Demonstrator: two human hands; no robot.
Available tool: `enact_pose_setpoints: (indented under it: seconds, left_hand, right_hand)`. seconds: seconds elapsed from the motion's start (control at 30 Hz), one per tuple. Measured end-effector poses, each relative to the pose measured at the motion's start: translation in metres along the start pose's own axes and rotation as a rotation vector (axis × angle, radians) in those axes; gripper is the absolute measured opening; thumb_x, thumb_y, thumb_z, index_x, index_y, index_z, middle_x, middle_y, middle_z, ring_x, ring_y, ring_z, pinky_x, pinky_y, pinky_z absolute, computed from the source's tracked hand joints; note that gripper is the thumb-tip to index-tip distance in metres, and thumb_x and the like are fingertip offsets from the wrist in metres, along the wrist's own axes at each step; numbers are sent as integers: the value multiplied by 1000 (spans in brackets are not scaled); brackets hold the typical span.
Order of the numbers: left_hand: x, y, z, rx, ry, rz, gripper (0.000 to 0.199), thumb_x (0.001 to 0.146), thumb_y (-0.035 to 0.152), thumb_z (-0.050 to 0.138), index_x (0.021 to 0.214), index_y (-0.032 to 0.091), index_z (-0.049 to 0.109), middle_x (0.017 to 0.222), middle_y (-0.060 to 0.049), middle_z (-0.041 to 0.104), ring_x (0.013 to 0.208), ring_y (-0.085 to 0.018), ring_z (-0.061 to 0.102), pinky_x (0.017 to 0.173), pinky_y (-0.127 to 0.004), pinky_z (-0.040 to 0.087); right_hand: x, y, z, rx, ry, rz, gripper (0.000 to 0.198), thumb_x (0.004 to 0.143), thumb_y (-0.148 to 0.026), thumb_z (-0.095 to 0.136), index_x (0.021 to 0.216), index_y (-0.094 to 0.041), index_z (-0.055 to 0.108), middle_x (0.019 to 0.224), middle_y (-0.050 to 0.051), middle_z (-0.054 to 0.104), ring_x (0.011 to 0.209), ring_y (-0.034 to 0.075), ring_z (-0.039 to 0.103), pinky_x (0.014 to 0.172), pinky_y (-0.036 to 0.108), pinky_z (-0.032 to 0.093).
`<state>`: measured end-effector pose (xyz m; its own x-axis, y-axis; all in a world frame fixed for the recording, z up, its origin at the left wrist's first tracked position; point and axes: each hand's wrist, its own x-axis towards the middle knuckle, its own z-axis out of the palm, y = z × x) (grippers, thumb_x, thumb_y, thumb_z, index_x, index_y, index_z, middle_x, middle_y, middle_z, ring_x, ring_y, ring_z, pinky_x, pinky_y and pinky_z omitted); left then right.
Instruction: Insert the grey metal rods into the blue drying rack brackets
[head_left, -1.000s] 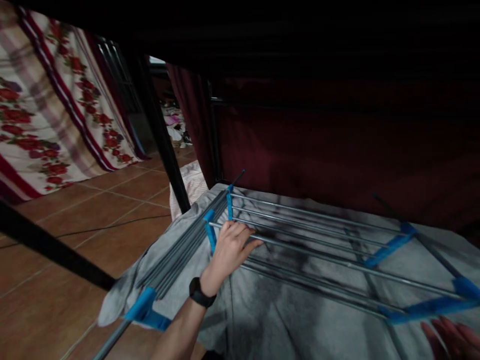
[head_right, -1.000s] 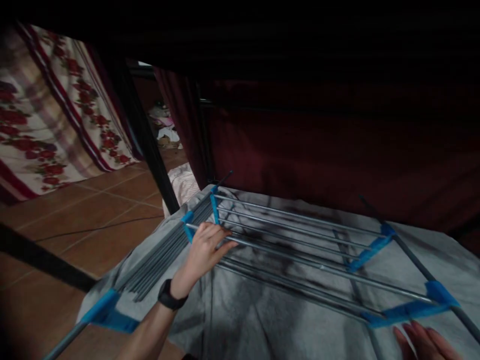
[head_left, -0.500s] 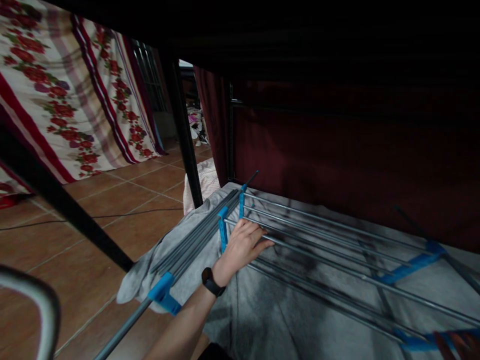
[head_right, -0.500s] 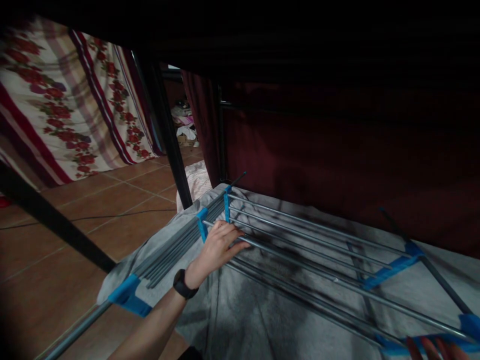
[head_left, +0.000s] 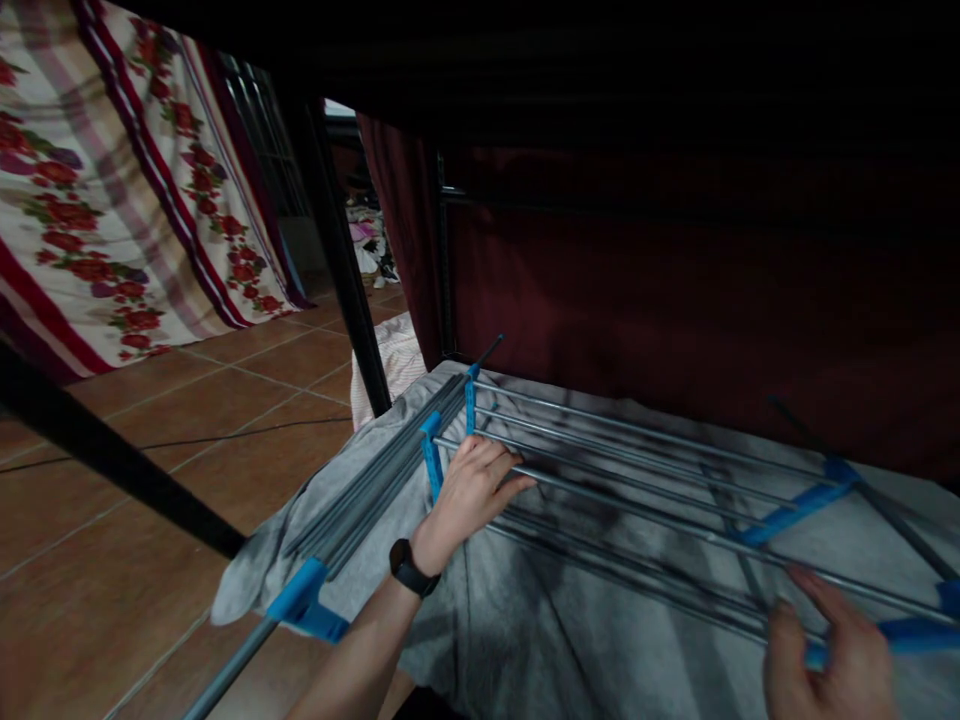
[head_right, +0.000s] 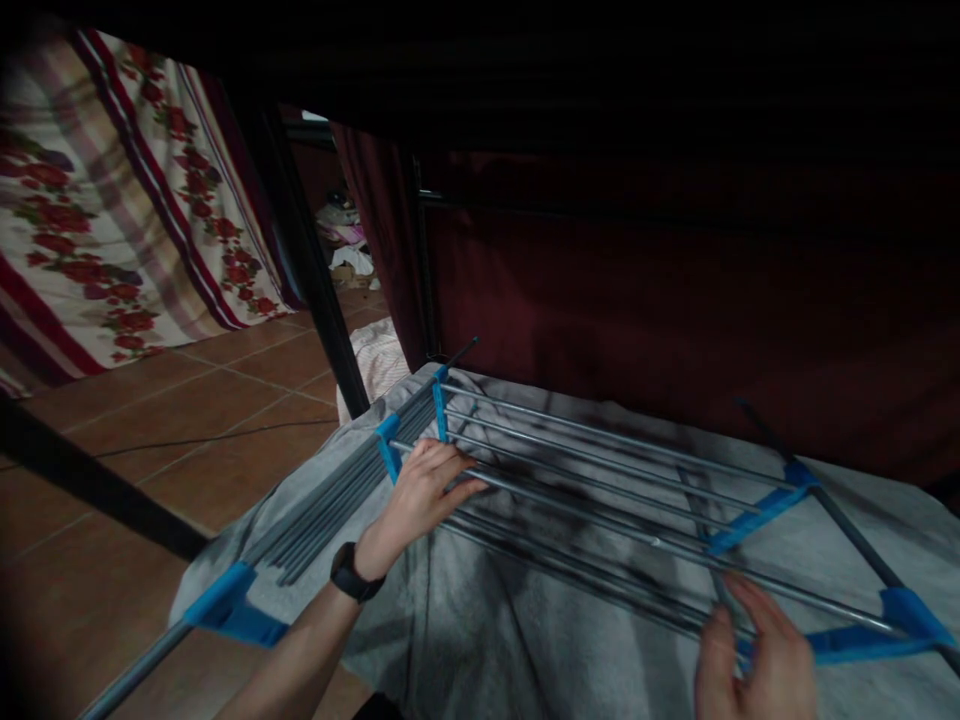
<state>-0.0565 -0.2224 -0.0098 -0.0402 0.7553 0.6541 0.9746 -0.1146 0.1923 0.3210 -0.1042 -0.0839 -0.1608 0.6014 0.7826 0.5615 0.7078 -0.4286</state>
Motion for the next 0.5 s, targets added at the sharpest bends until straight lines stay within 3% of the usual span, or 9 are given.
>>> enact_pose_setpoints:
  seconds: [0.1, 0.2, 0.33, 0.5]
  left_hand:
    - [0, 0, 1, 1, 10, 5, 29, 98, 47, 56, 98, 21, 68, 88, -3, 70, 83, -19, 62, 85, -37, 41]
    - [0, -1, 2, -9, 13, 5, 28, 98, 46, 57, 96, 20, 67, 87, -3, 69, 83, -19, 63, 83, -37, 41]
    - [3, 0, -1, -11, -3, 0, 28, 98, 45, 57, 94, 19, 67, 85, -3, 69, 82, -19, 63, 83, -37, 40]
    - [6, 10, -13, -64, 17, -19, 26, 97, 45, 59, 102, 21, 68, 94, -4, 72, 92, -20, 65, 88, -38, 42]
  right_hand:
    - [16, -38, 24, -105, -77, -182, 47, 96, -22, 51, 144, -25, 50, 134, 15, 60, 128, 36, 52, 107, 57, 40]
    - [28, -57, 47, -137, -127, -299, 49, 97, -18, 49, 145, -27, 47, 133, 13, 62, 129, 32, 53, 110, 56, 38]
    - [42, -69, 65, -173, -220, -384, 44, 98, -17, 49, 142, -26, 50, 119, 8, 70, 114, 25, 62, 116, 54, 29]
    - [54, -66, 68, -163, -237, -445, 42, 97, -15, 49, 137, -26, 56, 103, 6, 71, 97, 23, 62, 106, 44, 38]
